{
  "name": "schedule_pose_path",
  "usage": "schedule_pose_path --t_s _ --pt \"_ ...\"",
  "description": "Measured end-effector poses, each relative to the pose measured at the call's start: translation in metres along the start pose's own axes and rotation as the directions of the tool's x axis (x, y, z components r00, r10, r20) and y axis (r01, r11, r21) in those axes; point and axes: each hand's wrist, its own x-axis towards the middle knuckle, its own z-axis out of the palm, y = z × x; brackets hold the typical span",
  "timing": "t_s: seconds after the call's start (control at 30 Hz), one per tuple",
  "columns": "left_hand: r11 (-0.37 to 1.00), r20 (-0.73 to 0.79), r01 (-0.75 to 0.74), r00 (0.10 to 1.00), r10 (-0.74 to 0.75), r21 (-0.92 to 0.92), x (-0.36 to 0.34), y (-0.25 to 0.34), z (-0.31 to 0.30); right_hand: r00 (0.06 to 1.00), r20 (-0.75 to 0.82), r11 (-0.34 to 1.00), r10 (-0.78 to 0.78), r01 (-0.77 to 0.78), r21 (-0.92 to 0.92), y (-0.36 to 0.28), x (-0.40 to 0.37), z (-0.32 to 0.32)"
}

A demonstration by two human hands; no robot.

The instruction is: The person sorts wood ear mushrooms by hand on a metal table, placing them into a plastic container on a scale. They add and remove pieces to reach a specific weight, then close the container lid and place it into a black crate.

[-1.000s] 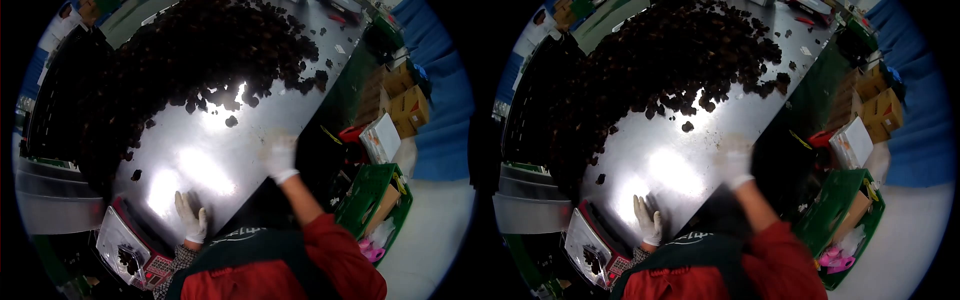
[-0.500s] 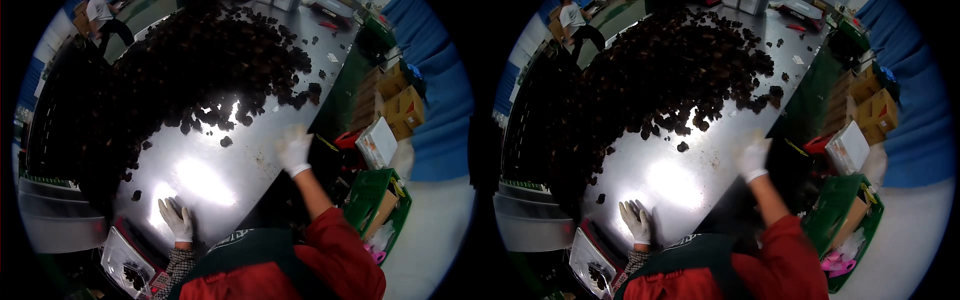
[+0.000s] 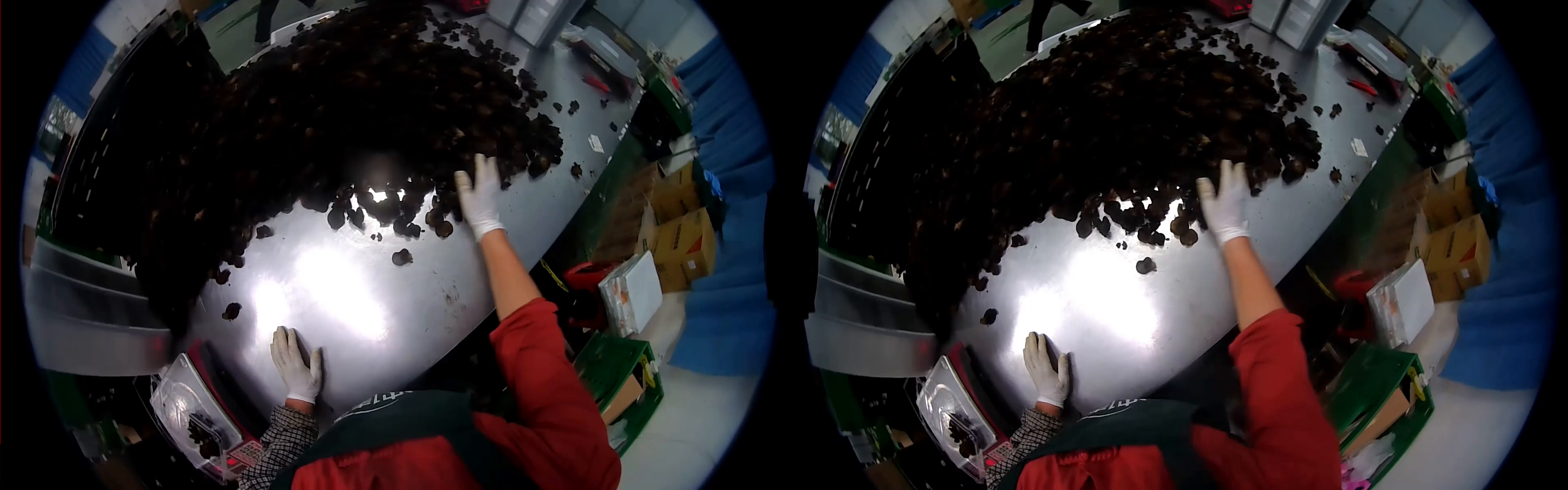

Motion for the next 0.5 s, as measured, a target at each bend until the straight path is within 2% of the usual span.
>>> schedule_pose_path --t_s 0.03,0.07,0.17,0.2,0.23,0.3,0.33,0.37,0.4,0.47,0.5 --pt "1.0 -0.001 0.004 1.0 -0.004 -0.013 -0.001 0.001 0.0 0.994 0.1 0.996 0.047 -0.054 0.071 -0.026 -0.004 0.013" --pt "1.0 -0.003 0.006 1.0 -0.006 -0.024 0.001 0.003 -0.001 0.993 0.103 0.983 -0.065 0.046 0.177 -0.041 -0.006 0.023" --pt "0.999 -0.021 0.014 1.0 -0.015 -0.047 0.002 0.003 -0.004 0.961 0.165 0.975 -0.222 0.215 0.06 -0.062 0.009 0.012" --pt "0.998 -0.02 0.025 0.999 -0.026 -0.053 0.003 0.004 -0.005 0.974 0.098 0.974 -0.203 0.19 0.126 -0.063 0.018 -0.001" --pt "0.997 -0.018 0.036 0.999 -0.037 -0.062 0.003 0.005 -0.004 0.975 -0.035 0.968 -0.219 0.222 0.12 -0.051 0.024 -0.002" --pt "0.998 -0.055 0.015 0.998 -0.018 -0.054 -0.001 0.002 0.0 0.997 -0.076 0.991 -0.012 0.001 -0.131 -0.03 0.019 0.004" --pt "0.998 -0.064 0.007 0.998 -0.01 -0.055 0.0 0.002 0.0 0.989 0.074 0.977 0.129 -0.114 -0.183 -0.041 0.018 0.005" --pt "0.999 -0.078 -0.003 0.997 -0.001 -0.054 0.001 0.002 0.001 0.974 0.141 0.958 0.176 -0.136 -0.252 -0.058 0.004 0.012" --pt "0.999 -0.079 -0.002 0.997 -0.002 -0.049 0.002 0.002 0.0 0.981 0.158 0.963 0.113 -0.069 -0.261 -0.081 -0.01 0.022" --pt "0.998 -0.078 0.012 0.997 -0.017 -0.057 0.001 0.002 -0.001 0.959 0.279 0.998 0.052 -0.04 -0.048 -0.142 -0.028 0.026" --pt "0.998 -0.078 0.017 0.997 -0.021 -0.061 0.001 0.002 -0.001 0.904 0.426 1.0 -0.023 0.02 0.01 -0.168 -0.036 0.028"
